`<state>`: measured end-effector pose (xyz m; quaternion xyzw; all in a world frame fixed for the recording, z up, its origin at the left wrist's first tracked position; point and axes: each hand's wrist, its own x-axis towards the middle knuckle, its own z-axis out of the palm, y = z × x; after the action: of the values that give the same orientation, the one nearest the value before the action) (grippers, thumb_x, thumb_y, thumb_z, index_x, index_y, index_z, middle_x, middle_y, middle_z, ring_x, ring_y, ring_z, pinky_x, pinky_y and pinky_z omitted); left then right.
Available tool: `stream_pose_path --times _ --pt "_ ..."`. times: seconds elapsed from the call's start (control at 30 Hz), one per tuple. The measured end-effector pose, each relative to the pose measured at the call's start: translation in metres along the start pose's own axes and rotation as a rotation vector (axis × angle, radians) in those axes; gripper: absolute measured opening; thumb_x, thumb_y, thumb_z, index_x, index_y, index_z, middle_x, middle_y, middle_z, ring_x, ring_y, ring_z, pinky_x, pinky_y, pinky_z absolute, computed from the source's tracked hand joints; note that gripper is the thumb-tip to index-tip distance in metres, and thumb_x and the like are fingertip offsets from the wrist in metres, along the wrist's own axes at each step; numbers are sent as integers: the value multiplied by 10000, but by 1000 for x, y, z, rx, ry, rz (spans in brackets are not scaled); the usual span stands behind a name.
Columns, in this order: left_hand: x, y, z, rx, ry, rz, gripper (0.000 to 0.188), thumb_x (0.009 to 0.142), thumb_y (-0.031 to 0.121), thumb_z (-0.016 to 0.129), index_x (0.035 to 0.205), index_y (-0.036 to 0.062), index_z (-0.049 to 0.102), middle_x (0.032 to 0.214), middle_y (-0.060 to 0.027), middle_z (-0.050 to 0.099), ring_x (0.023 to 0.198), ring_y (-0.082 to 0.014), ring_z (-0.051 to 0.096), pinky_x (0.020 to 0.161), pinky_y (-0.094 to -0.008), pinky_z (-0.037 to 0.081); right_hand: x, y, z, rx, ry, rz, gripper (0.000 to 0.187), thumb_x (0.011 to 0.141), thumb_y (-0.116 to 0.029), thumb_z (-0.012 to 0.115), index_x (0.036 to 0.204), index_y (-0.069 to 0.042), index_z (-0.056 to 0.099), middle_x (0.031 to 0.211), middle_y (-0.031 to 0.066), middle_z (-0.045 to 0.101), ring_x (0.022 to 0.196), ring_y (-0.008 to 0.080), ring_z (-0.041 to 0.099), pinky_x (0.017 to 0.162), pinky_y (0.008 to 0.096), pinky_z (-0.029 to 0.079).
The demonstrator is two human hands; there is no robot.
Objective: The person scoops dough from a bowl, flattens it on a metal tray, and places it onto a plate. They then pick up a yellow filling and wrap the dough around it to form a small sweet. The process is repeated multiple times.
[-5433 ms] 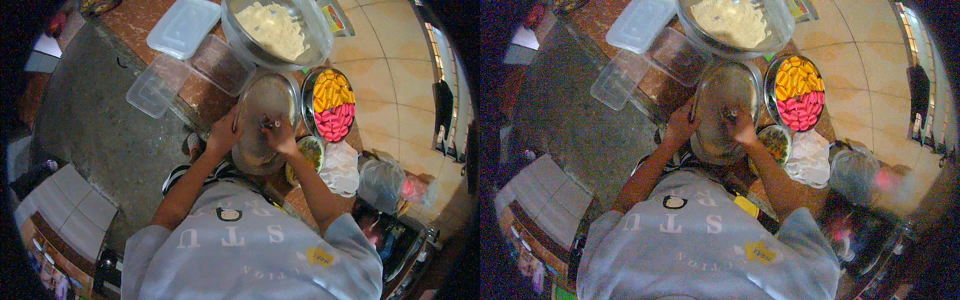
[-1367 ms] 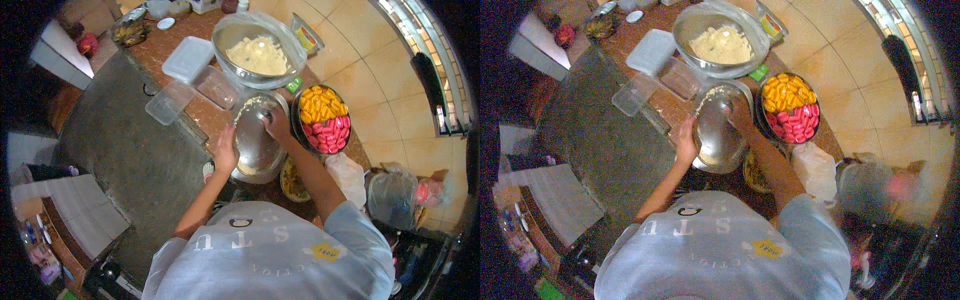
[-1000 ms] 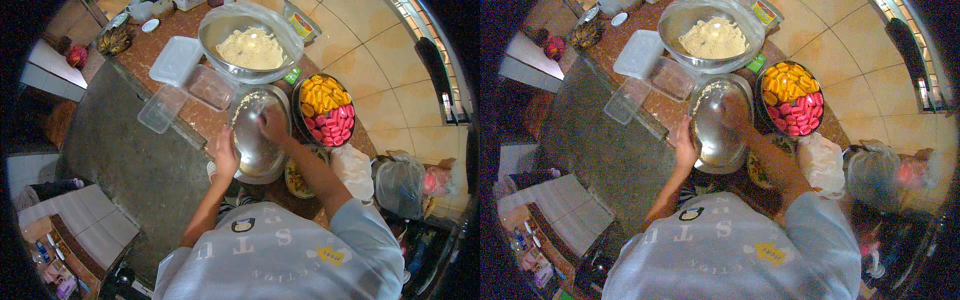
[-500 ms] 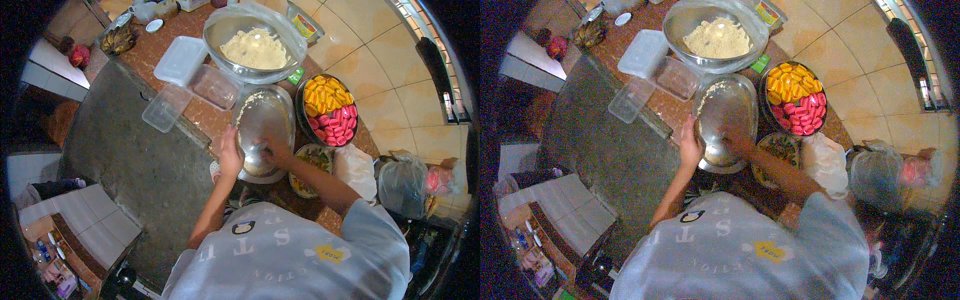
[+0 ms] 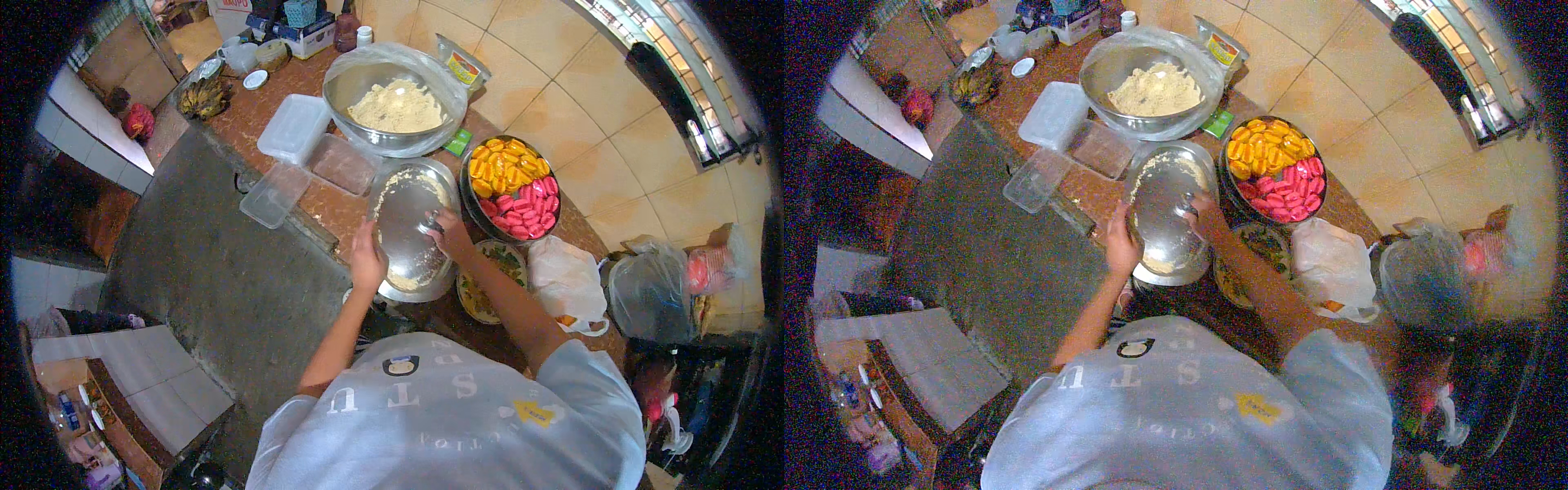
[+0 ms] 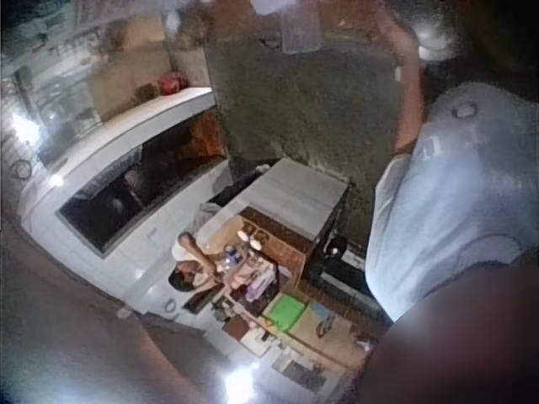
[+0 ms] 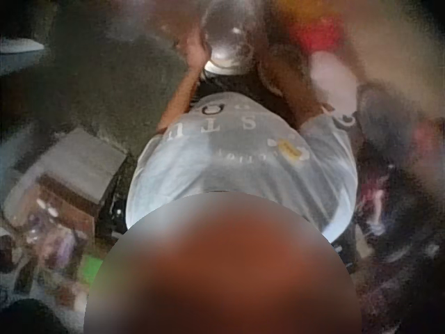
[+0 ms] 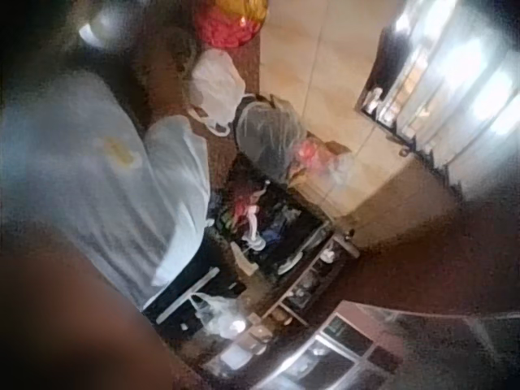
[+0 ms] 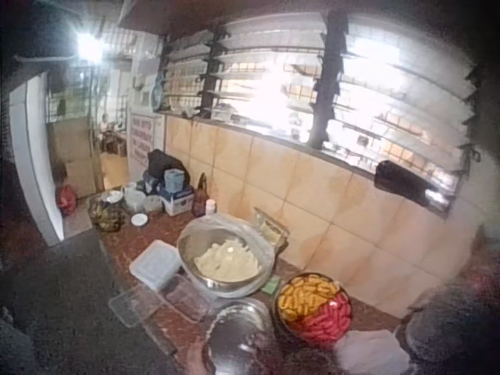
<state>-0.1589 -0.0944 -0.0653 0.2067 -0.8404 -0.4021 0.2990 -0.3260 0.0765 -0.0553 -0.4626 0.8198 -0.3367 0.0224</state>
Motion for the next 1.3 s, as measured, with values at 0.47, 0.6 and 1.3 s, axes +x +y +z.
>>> stream_pose_path --times 0.47,0.6,1.3 --pt "-3 2 -8 37 -6 -24 555 751 -88 495 1288 52 507 1410 -243 450 1265 -412 462 1067 -467 377 -1 -62 -3 1813 -282 704 301 981 -224 536 1203 -21 532 1210 84 590 1126 205 530 1023 345 391" --pt "-1 3 -5 39 -63 -31 558 754 -82 513 1297 45 498 1443 -223 419 1293 -412 435 1092 -473 346 -6 -20 18 1695 -191 692 254 970 -227 548 1120 -25 582 1137 86 607 1076 202 550 974 344 421" --pt "-2 2 -5 43 -45 -48 479 783 -67 526 1242 69 548 1431 -215 439 1256 -412 471 1044 -466 400 3 -45 24 53 -322 10 481 772 -178 755 1208 -53 595 963 148 522 905 335 554 824 410 459"
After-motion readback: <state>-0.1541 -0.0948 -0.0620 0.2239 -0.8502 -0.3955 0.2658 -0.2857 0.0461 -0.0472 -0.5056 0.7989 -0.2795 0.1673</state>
